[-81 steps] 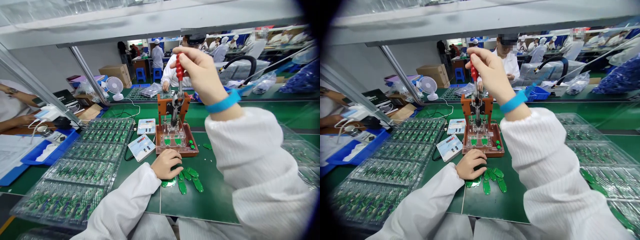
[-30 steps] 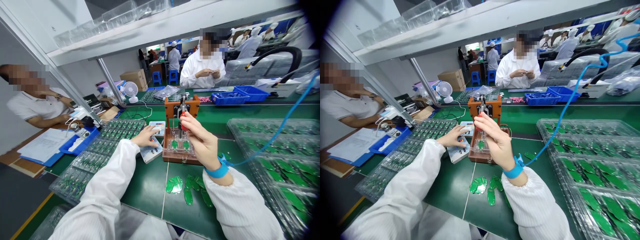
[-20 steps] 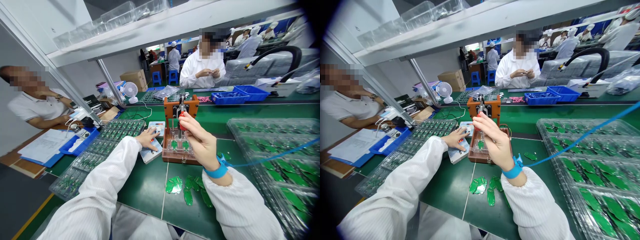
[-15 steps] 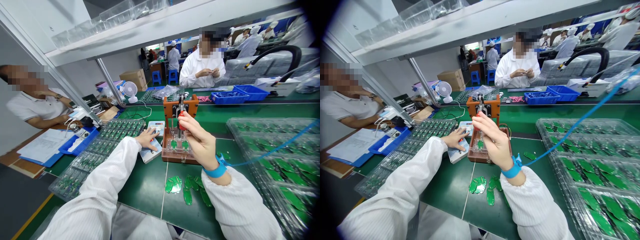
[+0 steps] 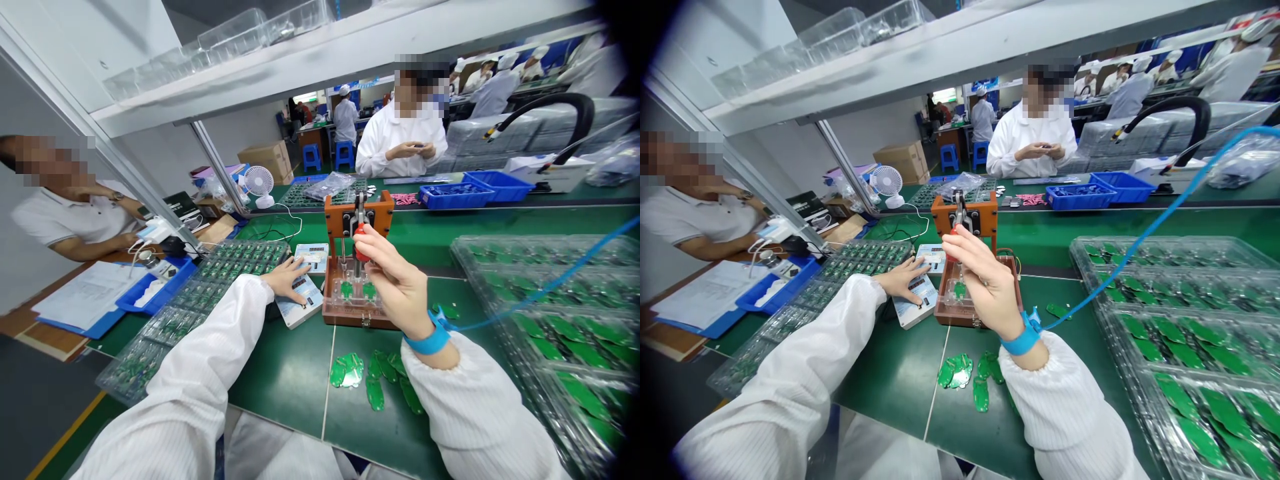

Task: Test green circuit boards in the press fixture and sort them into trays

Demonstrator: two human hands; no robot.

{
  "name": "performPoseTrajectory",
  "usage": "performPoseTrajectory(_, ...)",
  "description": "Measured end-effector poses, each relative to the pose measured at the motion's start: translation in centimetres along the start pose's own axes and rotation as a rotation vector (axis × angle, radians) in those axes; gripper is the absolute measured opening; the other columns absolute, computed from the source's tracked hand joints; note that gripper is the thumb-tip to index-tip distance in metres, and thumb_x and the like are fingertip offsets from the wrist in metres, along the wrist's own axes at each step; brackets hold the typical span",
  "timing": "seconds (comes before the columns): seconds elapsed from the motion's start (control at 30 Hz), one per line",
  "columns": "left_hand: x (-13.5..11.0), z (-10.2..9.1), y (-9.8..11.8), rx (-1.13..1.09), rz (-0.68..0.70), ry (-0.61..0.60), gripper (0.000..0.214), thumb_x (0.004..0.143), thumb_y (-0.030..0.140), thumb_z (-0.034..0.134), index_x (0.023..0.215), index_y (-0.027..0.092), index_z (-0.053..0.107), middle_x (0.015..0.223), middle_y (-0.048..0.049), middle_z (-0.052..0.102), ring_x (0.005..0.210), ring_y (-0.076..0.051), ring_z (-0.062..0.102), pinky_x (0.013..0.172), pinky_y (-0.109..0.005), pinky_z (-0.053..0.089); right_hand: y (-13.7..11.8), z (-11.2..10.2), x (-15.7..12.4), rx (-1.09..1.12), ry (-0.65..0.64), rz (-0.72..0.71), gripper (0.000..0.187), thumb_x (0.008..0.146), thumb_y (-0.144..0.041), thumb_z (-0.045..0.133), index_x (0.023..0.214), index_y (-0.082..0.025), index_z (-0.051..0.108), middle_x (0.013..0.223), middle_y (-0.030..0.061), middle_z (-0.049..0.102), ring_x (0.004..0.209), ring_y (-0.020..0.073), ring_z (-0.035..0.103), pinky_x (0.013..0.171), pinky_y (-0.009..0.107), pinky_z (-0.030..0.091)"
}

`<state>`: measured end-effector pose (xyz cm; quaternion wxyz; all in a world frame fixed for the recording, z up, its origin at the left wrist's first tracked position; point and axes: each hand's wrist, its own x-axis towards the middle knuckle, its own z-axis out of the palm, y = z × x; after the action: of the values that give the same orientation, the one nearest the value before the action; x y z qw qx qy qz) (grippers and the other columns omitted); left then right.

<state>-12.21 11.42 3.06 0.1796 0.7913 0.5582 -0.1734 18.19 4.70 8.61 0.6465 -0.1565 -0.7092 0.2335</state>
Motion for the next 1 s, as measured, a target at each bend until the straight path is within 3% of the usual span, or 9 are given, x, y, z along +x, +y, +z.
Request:
performPoseTrajectory(0.5, 0.3, 0.3, 0.0, 0.058, 0.02, 0.011, 0.128, 0.066, 0.081, 0.072, 0.164, 0.02, 0.017, 0.169, -0.0169, -0.008, 0.153, -0.05, -0.009, 0.124, -0.062, 0.007, 0.1, 0.1, 0.0, -0.024, 0.02, -0.014, 0.059, 0.096, -0.001, 0.048, 0.135, -0.042, 0.063, 0.139, -0.0075, 0.066, 0.142, 0.0217, 0.052, 0.123, 0.05, 0.043)
performPoseTrajectory(0.6, -0.1, -0.6, 0.8, 0.091, -0.004, 0.008, 0.127, 0.065, 0.078, 0.077, 0.163, 0.018, 0.023, 0.17, -0.0167, -0.006, 0.154, -0.048, -0.008, 0.124, -0.061, 0.008, 0.2, 0.1, -0.1, -0.033, 0.025, -0.002, 0.054, 0.097, -0.004, 0.048, 0.134, -0.04, 0.065, 0.138, -0.0055, 0.067, 0.141, 0.0236, 0.053, 0.122, 0.053, 0.044)
performPoseTrajectory(0.67, -1.0, -1.7, 1.9, 0.11, -0.01, 0.057, 0.121, 0.066, 0.073, 0.08, 0.16, 0.017, 0.03, 0.17, -0.018, 0.006, 0.155, -0.046, 0.005, 0.125, -0.056, 0.016, 0.2, 0.1, -0.1, -0.044, 0.031, 0.005, 0.052, 0.097, -0.006, 0.049, 0.134, -0.039, 0.065, 0.138, -0.0044, 0.067, 0.14, 0.0248, 0.054, 0.122, 0.054, 0.044)
performPoseTrajectory(0.73, -2.5, -3.0, 4.0, 0.085, -0.009, 0.131, 0.093, 0.076, 0.065, 0.076, 0.15, 0.016, 0.047, 0.16, -0.0184, 0.038, 0.145, -0.041, 0.038, 0.117, -0.047, 0.035, 0.2, 0.2, -0.2, -0.047, 0.03, 0.005, 0.051, 0.097, -0.007, 0.049, 0.134, -0.039, 0.065, 0.138, -0.0041, 0.067, 0.141, 0.0251, 0.053, 0.122, 0.054, 0.044)
performPoseTrajectory(0.8, -4.3, -3.4, 7.3, 0.012, 0.04, 0.182, 0.05, 0.089, 0.056, 0.066, 0.122, 0.019, 0.067, 0.124, -0.012, 0.07, 0.112, -0.032, 0.066, 0.095, -0.038, 0.05, 0.2, 0.2, -0.2, -0.039, 0.029, 0.004, 0.052, 0.097, -0.006, 0.049, 0.134, -0.039, 0.065, 0.138, -0.0042, 0.067, 0.141, 0.0249, 0.053, 0.122, 0.054, 0.043)
performPoseTrajectory(0.87, -5.7, -2.1, 11.8, -0.064, 0.24, 0.198, 0.035, 0.091, 0.057, 0.063, 0.093, 0.022, 0.068, 0.092, -0.0048, 0.074, 0.085, -0.025, 0.069, 0.076, -0.034, 0.051, 0.1, 0.2, -0.2, -0.028, 0.03, 0.005, 0.052, 0.097, -0.005, 0.05, 0.134, -0.039, 0.065, 0.138, -0.0047, 0.067, 0.142, 0.0245, 0.052, 0.123, 0.054, 0.043)
performPoseTrajectory(1.0, -6.3, 5.1, 21.7, -0.22, 0.937, -0.082, 0.033, 0.09, 0.056, 0.062, 0.075, 0.027, 0.061, 0.074, -0.0009, 0.066, 0.066, -0.02, 0.064, 0.049, -0.03, 0.042, 0.1, 0.2, -0.2, -0.018, 0.031, 0.01, 0.053, 0.097, -0.004, 0.051, 0.134, -0.039, 0.065, 0.139, -0.0054, 0.066, 0.142, 0.0239, 0.051, 0.123, 0.053, 0.043)
